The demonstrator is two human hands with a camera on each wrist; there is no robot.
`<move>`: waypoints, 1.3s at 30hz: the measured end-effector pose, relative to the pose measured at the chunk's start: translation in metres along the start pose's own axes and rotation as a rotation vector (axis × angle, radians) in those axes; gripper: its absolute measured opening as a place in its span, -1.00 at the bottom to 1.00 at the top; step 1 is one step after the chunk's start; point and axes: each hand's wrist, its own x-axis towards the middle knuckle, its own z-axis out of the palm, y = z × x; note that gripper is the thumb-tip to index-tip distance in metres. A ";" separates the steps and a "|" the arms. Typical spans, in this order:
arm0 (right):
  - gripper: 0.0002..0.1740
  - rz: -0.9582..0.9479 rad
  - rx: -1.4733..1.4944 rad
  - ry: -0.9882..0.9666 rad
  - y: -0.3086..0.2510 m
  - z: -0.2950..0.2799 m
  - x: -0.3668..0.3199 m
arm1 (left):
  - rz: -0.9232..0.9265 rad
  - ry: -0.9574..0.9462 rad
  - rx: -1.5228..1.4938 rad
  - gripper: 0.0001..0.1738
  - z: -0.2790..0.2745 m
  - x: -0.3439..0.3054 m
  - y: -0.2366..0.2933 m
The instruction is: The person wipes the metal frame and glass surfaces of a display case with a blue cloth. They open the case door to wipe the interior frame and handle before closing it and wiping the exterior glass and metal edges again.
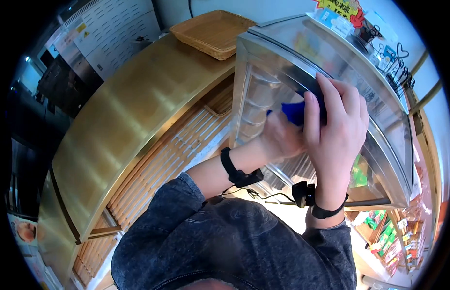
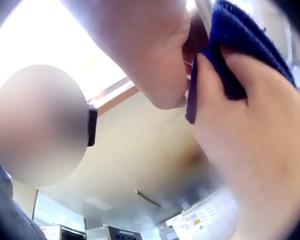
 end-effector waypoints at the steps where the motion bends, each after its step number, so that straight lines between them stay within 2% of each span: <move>1: -0.67 0.010 0.012 -0.022 -0.001 -0.002 0.000 | 0.033 0.053 0.033 -0.62 -0.005 0.005 -0.006; 2: -0.67 0.009 0.010 -0.019 -0.001 -0.002 0.001 | 0.036 0.056 0.033 -0.62 -0.013 0.007 -0.011; 4: -0.66 -0.012 0.052 -0.022 0.000 -0.004 0.000 | 0.002 -0.051 0.293 -0.56 -0.031 0.009 -0.020; 6: -0.65 0.016 0.067 -0.035 0.003 -0.008 -0.001 | -0.058 -0.020 0.307 -0.48 -0.037 0.006 -0.039; 8: -0.66 -0.035 0.248 -0.073 0.007 -0.020 -0.002 | -0.091 0.034 0.387 -0.42 -0.039 0.000 -0.058; 9: -0.69 0.073 0.440 -0.083 0.009 -0.030 -0.008 | -0.126 0.052 0.403 -0.42 -0.042 -0.002 -0.065; 10: -0.72 0.086 0.494 -0.022 0.017 -0.042 -0.015 | -0.163 0.070 0.419 -0.42 -0.045 -0.002 -0.069; 14: -0.75 0.257 0.235 0.270 0.062 -0.079 -0.053 | -0.260 0.177 0.351 -0.51 -0.043 0.004 -0.069; 16: -0.72 0.344 0.132 0.332 0.085 -0.103 -0.072 | -0.368 0.205 0.285 -0.52 -0.040 0.010 -0.058; 18: -0.69 0.429 0.287 0.465 0.114 -0.127 -0.103 | -0.415 0.241 0.268 -0.52 -0.032 0.014 -0.048; 20: -0.67 0.448 0.289 0.540 0.139 -0.152 -0.136 | -0.458 0.221 0.207 -0.51 -0.025 0.020 -0.032; 24: -0.62 0.490 0.332 0.662 0.157 -0.185 -0.187 | -0.444 0.263 0.221 -0.49 -0.014 0.022 -0.027; 25: -0.62 0.509 0.315 0.673 0.162 -0.192 -0.197 | -0.455 0.258 0.235 -0.49 -0.012 0.021 -0.026; 27: -0.62 0.496 0.485 0.669 0.171 -0.203 -0.212 | -0.478 0.240 0.214 -0.48 -0.010 0.021 -0.015; 32: -0.64 0.543 0.563 0.681 0.184 -0.210 -0.229 | -0.473 0.176 0.199 -0.46 0.007 0.019 0.026; 37: -0.67 0.569 0.703 0.641 0.187 -0.206 -0.235 | -0.385 -0.065 0.144 -0.36 0.035 0.015 0.101; 39: -0.70 0.572 0.757 0.594 0.175 -0.195 -0.232 | -0.279 -0.053 0.097 -0.32 0.055 0.011 0.124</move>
